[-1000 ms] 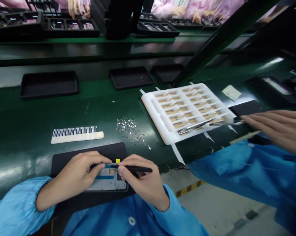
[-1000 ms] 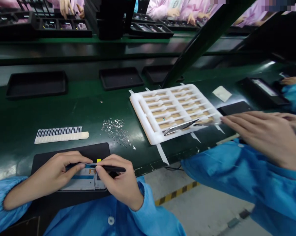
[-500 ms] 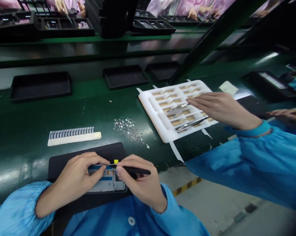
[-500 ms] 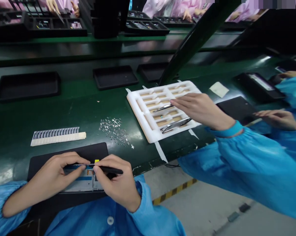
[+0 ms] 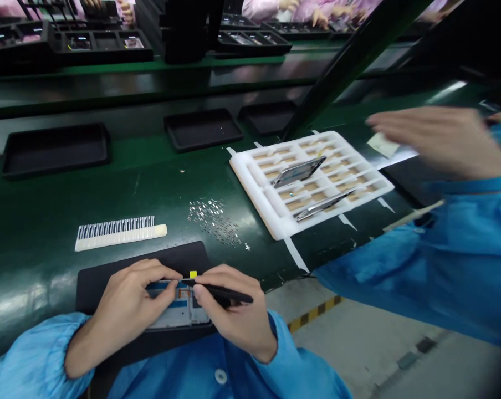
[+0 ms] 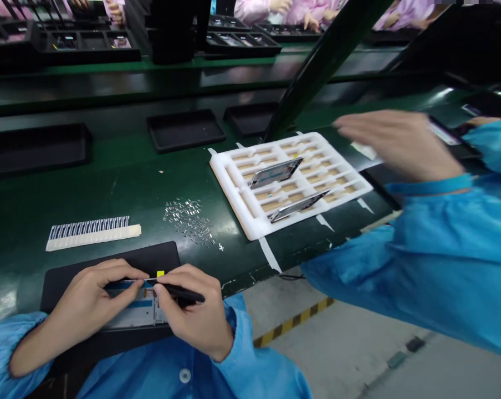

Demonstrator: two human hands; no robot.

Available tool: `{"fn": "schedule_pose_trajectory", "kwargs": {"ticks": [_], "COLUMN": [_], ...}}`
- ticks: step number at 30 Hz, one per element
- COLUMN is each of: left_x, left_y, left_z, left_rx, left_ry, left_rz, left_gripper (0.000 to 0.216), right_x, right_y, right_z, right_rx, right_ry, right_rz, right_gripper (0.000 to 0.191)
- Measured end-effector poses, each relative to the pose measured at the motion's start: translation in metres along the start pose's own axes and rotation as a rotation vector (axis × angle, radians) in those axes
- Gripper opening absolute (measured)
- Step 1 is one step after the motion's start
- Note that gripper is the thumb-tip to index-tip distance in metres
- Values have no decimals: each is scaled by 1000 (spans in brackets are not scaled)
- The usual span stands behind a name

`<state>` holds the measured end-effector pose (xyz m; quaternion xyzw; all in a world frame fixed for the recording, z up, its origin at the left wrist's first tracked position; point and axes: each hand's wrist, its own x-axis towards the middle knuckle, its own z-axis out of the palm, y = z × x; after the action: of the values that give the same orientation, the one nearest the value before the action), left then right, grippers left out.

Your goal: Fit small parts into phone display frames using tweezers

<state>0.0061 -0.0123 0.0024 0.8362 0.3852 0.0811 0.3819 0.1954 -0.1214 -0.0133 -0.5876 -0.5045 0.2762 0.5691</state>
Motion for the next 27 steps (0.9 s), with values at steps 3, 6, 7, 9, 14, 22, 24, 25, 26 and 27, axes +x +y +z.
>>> {"fn": "schedule_pose_trajectory", "kwargs": {"ticks": [3,6,7,9,14,22,24,25,26,27], "left_x": [0,-1,-1,-2,-2,-12,-15,-15,-14,-11], "left_y": [0,-3,-4,-5,-8,-13,-12,-11,-11,-12], "left_z": [1,3,3,2,-4,-6,-5,-5,-6,-8], "left_rx": [5,14,16,31,146,490,586,602,590,559], "left_ry": [3,7,7,6,-36,184,217,220,218,208], "left_rz": [16,22,23,29,149,480,565,588,596,587], "left_gripper": [22,21,21,21,29,30,29,29,29,28], "right_x": [-1,-3,-4,-6,-10,-10,-10,-9,-9,-8], "right_y": [2,4,5,8,15,16,15,15,14,13], "right_z": [-1,-1,-1,-1,-1,1,4,4,4,4], "right_rx": [-2,-32,-43,-63,-102,-100,-106,-107,-102,-88], "right_ry": [-18,-39,-47,-67,-96,-88,-109,-117,-119,-112], "right_rz": [-60,-111,-132,-182,-257,-250,-251,-248,-239,-220], "right_gripper": [16,18,19,21,25,24,23,23,22,20]}}
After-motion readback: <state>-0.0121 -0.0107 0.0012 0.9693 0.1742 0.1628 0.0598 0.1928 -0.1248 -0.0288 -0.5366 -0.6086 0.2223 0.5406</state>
